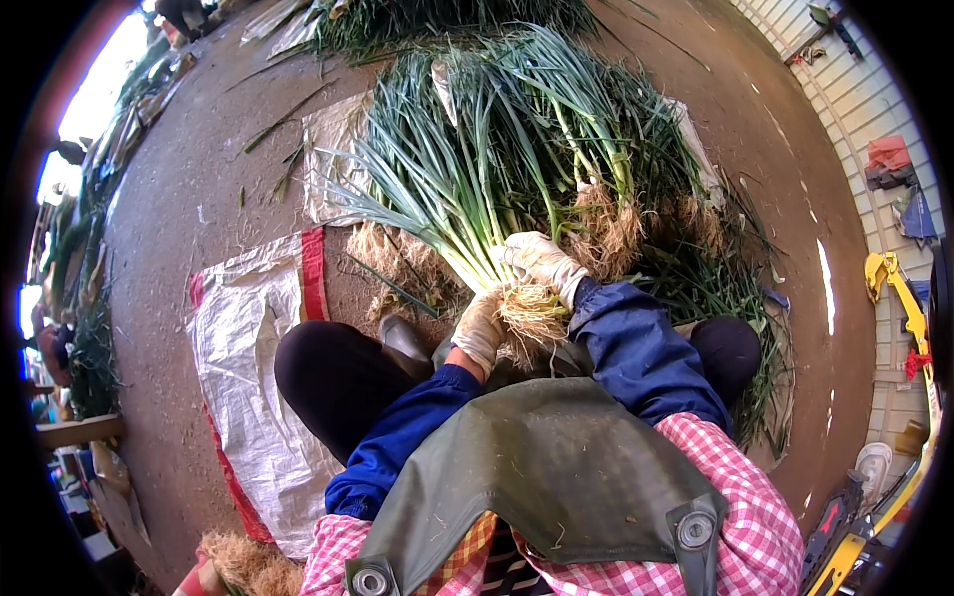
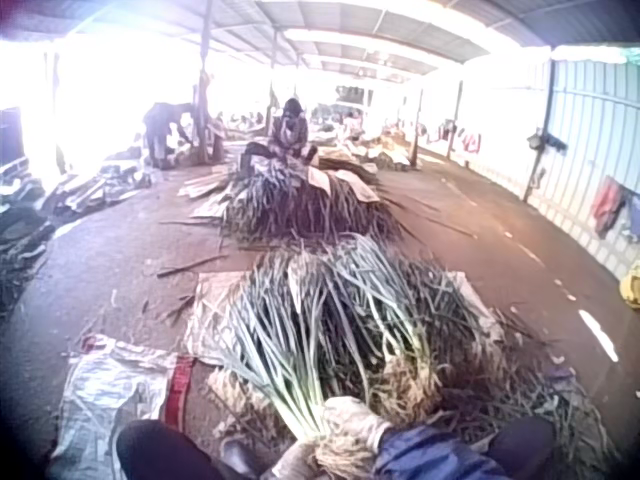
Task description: The person cleans a bundle of scallions by hand, pulling away loose leaves and dirt from the roots while holding the bundle between their legs.
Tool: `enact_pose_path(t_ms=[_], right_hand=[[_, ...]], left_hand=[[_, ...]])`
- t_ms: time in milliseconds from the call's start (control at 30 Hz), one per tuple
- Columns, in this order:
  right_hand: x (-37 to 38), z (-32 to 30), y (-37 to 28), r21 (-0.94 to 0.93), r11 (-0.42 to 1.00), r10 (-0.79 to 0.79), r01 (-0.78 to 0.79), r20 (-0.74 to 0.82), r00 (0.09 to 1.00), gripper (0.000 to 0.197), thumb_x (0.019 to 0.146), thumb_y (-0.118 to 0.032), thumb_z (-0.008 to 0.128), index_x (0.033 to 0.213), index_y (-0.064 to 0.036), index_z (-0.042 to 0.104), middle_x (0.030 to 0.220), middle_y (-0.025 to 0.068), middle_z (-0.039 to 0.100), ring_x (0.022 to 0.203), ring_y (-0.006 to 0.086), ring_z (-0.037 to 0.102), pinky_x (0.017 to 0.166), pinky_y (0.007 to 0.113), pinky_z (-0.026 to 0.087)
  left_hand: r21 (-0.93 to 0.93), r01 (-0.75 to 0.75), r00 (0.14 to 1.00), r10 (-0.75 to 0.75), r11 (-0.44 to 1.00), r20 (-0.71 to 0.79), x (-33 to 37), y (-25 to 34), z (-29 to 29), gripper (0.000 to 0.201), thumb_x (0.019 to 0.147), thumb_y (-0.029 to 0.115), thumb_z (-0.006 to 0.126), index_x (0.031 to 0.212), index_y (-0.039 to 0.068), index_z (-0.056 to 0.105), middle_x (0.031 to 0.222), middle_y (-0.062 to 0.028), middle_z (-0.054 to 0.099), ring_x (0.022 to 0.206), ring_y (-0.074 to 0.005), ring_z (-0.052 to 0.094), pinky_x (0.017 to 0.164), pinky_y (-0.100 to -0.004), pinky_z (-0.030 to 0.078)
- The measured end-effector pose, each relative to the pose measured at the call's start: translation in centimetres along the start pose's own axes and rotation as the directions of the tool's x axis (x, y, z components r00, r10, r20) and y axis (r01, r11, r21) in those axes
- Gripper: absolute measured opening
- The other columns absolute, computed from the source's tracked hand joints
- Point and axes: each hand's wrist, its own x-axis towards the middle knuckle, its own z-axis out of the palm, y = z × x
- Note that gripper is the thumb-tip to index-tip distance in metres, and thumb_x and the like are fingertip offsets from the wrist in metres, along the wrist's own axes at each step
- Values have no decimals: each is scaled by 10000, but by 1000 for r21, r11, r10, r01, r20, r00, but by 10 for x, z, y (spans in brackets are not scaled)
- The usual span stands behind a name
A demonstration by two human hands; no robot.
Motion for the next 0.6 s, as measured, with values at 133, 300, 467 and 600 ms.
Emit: enact_pose_path(t_ms=[133,300,467,600], right_hand=[[12,4,29,-418,890,-247,180,-112,963,248,927,-288,569,798,-82,617,672,34,570,583,113,535,534,266,431],[-2,-3,35,-306,912,-299,273,-41,953,154,937,-168,547,882,-42,617,789,26,619,731,91,567,678,259,471],[-60,2,-8,411,867,-332,282,56,942,208,916,-216,600,911,-12,639,839,4,626,750,60,557,675,205,456],[-125,-4,-73,276,928,119,-252,423,899,188,834,-213,697,818,-30,660,735,2,623,629,58,533,558,194,422]], left_hand=[[-36,8,1000,-7,999,2,12,-3,-12,227,891,161,555,1041,-4,601,949,-131,663,833,-270,647,771,-427,541],[-123,-12,999,17,992,38,12,-2,-10,231,889,157,549,1047,-8,586,930,-130,660,827,-276,643,755,-431,544],[-199,-6,992,30,980,119,13,0,-16,255,915,198,535,1075,7,592,985,-130,661,879,-282,637,811,-439,522],[-110,58,962,-26,992,272,7,9,-12,317,915,222,532,1128,-8,580,960,-143,659,829,-258,645,769,-389,535]])
